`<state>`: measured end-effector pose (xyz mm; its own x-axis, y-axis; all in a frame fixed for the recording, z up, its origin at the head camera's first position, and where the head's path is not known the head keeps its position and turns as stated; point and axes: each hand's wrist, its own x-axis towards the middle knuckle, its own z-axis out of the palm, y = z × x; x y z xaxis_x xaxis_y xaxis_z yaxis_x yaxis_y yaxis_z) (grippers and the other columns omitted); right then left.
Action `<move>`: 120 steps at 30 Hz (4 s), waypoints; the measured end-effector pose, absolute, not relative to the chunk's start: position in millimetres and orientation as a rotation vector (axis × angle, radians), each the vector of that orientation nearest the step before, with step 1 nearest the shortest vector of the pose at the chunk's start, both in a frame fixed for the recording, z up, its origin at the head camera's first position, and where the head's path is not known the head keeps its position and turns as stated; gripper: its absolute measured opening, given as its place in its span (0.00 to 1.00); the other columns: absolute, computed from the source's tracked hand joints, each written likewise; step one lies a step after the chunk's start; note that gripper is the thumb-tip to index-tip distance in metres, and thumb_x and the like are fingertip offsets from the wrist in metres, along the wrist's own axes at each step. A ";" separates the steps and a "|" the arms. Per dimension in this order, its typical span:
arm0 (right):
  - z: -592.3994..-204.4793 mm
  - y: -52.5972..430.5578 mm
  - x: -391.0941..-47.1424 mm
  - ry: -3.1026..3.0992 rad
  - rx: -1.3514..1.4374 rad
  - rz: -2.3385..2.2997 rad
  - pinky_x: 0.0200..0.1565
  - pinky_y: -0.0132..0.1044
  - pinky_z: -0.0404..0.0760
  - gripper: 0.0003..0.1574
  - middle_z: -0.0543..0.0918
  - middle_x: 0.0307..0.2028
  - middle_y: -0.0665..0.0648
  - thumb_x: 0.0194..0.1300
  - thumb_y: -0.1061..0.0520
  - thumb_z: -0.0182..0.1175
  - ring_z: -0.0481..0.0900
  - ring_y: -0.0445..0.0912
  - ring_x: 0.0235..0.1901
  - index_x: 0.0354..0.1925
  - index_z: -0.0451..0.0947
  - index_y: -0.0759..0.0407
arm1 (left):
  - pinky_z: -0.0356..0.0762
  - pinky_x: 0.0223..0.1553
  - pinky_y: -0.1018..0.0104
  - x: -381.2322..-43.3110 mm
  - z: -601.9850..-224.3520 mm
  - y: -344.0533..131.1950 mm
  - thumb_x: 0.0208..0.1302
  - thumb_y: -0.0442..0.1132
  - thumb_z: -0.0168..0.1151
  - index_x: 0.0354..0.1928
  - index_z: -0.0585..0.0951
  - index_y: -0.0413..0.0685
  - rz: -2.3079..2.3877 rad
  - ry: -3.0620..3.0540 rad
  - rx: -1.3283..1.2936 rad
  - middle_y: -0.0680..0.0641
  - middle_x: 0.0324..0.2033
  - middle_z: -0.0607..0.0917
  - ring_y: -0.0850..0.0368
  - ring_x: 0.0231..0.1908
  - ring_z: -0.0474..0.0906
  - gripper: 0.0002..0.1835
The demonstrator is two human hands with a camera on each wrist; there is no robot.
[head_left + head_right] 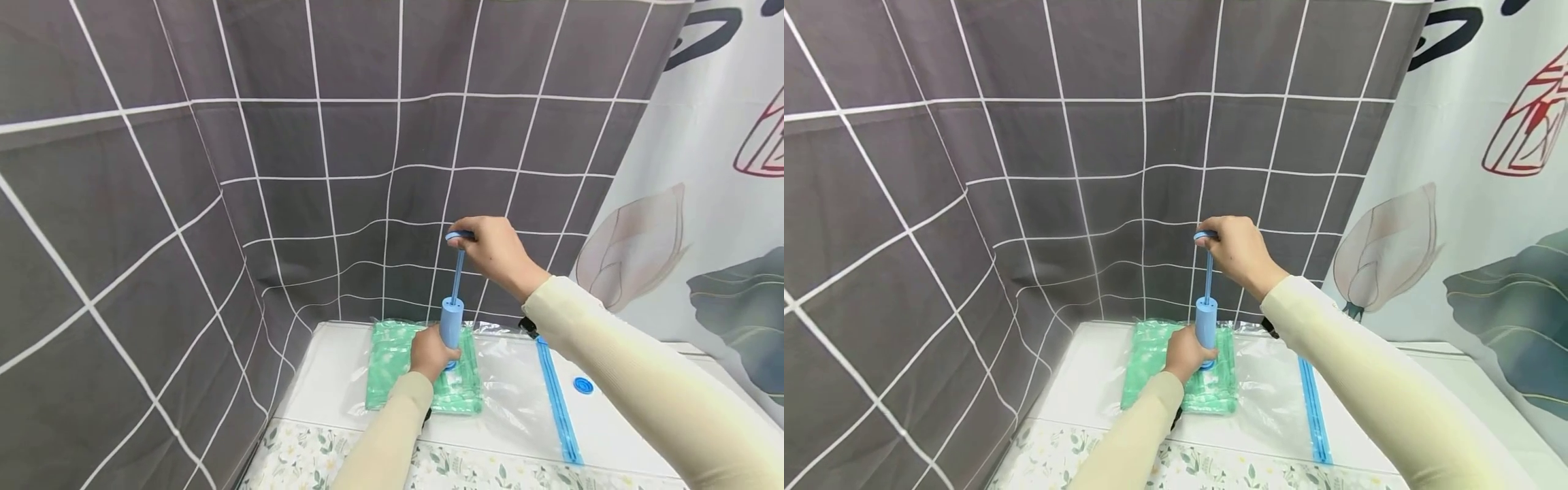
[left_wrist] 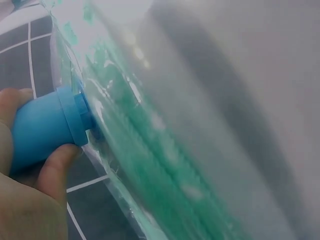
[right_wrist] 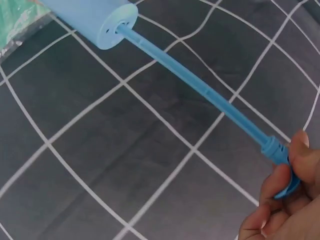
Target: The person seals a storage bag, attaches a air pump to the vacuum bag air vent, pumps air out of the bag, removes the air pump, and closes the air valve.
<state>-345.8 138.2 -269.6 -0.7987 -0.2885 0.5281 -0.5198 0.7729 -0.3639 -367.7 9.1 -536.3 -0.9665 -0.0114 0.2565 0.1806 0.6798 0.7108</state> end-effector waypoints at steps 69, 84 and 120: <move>-274.4 132.7 -339.7 -2.627 0.523 0.775 0.45 0.48 0.86 0.17 0.96 0.55 0.65 0.77 0.57 0.74 0.91 0.54 0.40 0.58 0.93 0.64 | 0.96 0.55 0.47 -374.5 -537.9 6.6 0.52 0.40 0.93 0.54 0.91 0.38 -1.155 -2.678 -0.178 0.40 0.44 0.98 0.42 0.46 0.96 0.28; -296.5 135.2 -352.6 -2.532 0.533 0.721 0.46 0.53 0.90 0.16 0.96 0.51 0.65 0.81 0.56 0.71 0.91 0.54 0.39 0.59 0.91 0.63 | 0.95 0.56 0.46 -375.6 -539.0 8.5 0.53 0.40 0.92 0.55 0.91 0.41 -1.162 -2.711 -0.147 0.41 0.45 0.98 0.43 0.46 0.96 0.28; -394.8 134.0 -359.2 -2.609 0.516 0.749 0.51 0.58 0.96 0.17 0.97 0.51 0.65 0.77 0.55 0.74 0.97 0.59 0.47 0.57 0.92 0.64 | 0.93 0.43 0.55 -400.0 -564.3 2.3 0.57 0.50 0.90 0.56 0.90 0.45 -1.054 -2.708 -0.317 0.48 0.41 0.97 0.53 0.38 0.93 0.28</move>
<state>-359.2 134.0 -394.8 -0.8620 -0.2398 0.4466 -0.4403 0.7909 -0.4250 -400.0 2.3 -564.3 -0.9528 0.1206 0.2786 0.2772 0.7198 0.6364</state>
